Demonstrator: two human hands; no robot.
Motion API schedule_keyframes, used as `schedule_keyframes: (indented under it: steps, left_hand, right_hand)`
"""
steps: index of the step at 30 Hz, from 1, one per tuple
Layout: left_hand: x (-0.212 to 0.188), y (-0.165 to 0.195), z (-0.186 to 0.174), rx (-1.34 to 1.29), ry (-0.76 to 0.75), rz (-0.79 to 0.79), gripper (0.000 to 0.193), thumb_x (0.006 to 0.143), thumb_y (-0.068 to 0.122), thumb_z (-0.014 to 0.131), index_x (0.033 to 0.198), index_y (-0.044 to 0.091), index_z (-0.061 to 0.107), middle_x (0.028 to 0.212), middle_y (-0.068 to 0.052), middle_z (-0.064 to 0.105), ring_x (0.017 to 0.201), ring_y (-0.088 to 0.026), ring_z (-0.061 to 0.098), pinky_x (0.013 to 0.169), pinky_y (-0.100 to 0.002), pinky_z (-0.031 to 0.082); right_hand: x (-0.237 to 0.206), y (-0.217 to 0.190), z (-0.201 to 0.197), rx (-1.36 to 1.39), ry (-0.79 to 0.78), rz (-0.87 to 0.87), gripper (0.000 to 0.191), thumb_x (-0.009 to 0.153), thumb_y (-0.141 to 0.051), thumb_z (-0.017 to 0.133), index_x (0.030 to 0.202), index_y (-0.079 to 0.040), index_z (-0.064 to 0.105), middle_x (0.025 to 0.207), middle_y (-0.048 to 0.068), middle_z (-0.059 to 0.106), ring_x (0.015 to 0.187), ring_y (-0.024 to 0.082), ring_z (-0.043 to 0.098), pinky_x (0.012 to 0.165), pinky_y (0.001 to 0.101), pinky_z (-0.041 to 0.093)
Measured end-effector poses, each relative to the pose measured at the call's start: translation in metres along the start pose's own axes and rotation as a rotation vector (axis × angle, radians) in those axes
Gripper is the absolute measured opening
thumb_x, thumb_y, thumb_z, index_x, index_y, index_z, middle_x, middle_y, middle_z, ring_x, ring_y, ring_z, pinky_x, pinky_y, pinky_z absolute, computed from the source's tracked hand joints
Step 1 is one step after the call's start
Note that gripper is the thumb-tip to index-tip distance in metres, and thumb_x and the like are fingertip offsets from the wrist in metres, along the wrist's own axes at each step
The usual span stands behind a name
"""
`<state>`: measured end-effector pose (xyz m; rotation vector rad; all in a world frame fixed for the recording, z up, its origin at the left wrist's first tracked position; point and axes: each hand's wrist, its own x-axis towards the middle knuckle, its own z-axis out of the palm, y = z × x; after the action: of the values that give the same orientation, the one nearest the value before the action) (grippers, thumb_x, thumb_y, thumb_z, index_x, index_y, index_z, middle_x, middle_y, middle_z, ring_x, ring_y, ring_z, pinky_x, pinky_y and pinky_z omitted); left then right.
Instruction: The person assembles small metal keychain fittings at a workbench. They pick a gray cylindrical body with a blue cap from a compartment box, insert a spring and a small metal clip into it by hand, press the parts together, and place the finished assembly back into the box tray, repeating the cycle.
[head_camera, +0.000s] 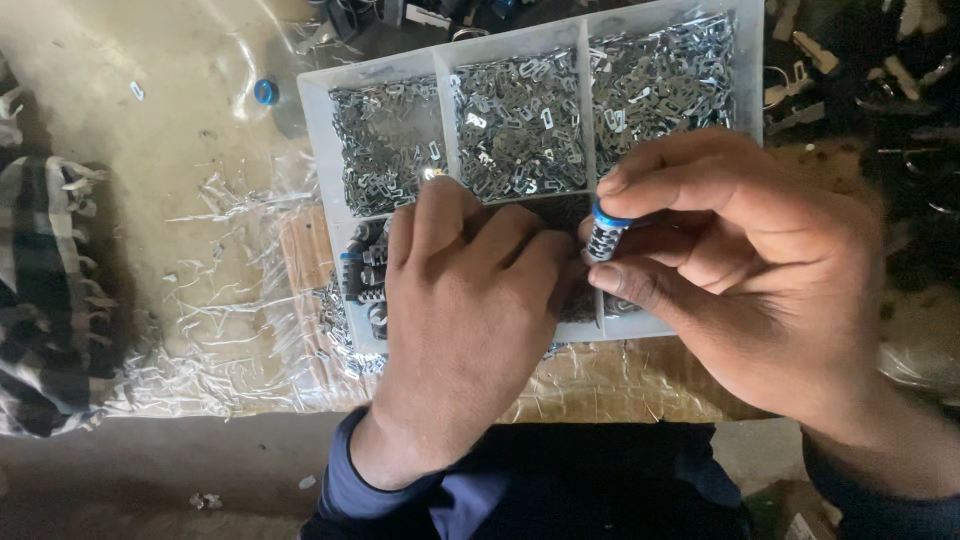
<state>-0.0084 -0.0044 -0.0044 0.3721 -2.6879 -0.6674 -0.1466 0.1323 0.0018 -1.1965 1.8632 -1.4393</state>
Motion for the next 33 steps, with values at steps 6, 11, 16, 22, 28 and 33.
schedule_keyframes:
  steps: [6,11,16,22,28,33]
  left_hand:
    - [-0.010,-0.003,-0.007,-0.310,0.054,-0.086,0.019,0.093,0.007,0.083,0.108,0.010,0.072,0.106,-0.002,0.073,0.093,-0.022,0.062,0.086,-0.033,0.049]
    - [-0.008,0.001,-0.011,-0.388,0.104,-0.110,0.019,0.090,0.007,0.084,0.102,0.006,0.069,0.100,-0.005,0.073,0.093,-0.022,0.063,0.085,-0.036,0.048]
    - [-0.006,0.006,-0.013,-0.553,0.196,-0.188,0.021,0.090,-0.001,0.082,0.107,0.001,0.069,0.101,-0.005,0.076,0.090,-0.015,0.068,0.079,-0.027,0.057]
    - [-0.018,0.003,-0.005,-0.661,0.197,-0.244,0.015,0.098,0.001,0.079,0.109,0.001,0.069,0.102,-0.008,0.076,0.090,-0.011,0.076,0.073,-0.021,0.062]
    - [-0.022,0.005,-0.001,-0.592,0.222,-0.214,0.017,0.096,0.005,0.086,0.104,0.004,0.070,0.097,-0.005,0.076,0.086,-0.008,0.073,0.072,-0.019,0.059]
    - [-0.024,0.005,-0.003,-0.635,0.214,-0.234,0.018,0.095,0.002,0.088,0.101,0.003,0.070,0.098,-0.006,0.075,0.087,-0.009,0.074,0.076,-0.019,0.060]
  right_hand:
    - [-0.001,0.000,0.001,0.041,0.020,0.029,0.032,0.084,0.011,0.075,0.113,0.007,0.062,0.127,0.019,0.060,0.110,0.022,0.072,0.095,0.0283,0.068]
    - [-0.002,0.003,0.000,0.047,0.018,0.021,0.033,0.083,0.011,0.077,0.112,0.007,0.062,0.124,0.018,0.060,0.108,0.020,0.073,0.089,0.0251,0.068]
    - [-0.006,0.004,0.002,0.130,0.018,0.067,0.032,0.084,0.011,0.076,0.112,0.006,0.062,0.123,0.016,0.060,0.106,0.017,0.073,0.086,0.0227,0.068]
    - [-0.007,0.007,0.001,0.120,-0.008,0.031,0.030,0.082,0.009,0.078,0.107,0.004,0.061,0.118,0.016,0.060,0.103,0.017,0.073,0.087,0.0239,0.070]
    - [-0.009,0.008,0.005,0.105,0.008,-0.029,0.028,0.083,0.010,0.079,0.103,0.004,0.061,0.114,0.015,0.060,0.103,0.019,0.074,0.089,0.0268,0.069]
    - [-0.007,0.008,0.007,0.105,0.034,-0.065,0.026,0.085,0.011,0.077,0.104,0.005,0.061,0.116,0.016,0.058,0.104,0.020,0.074,0.090,0.0284,0.066]
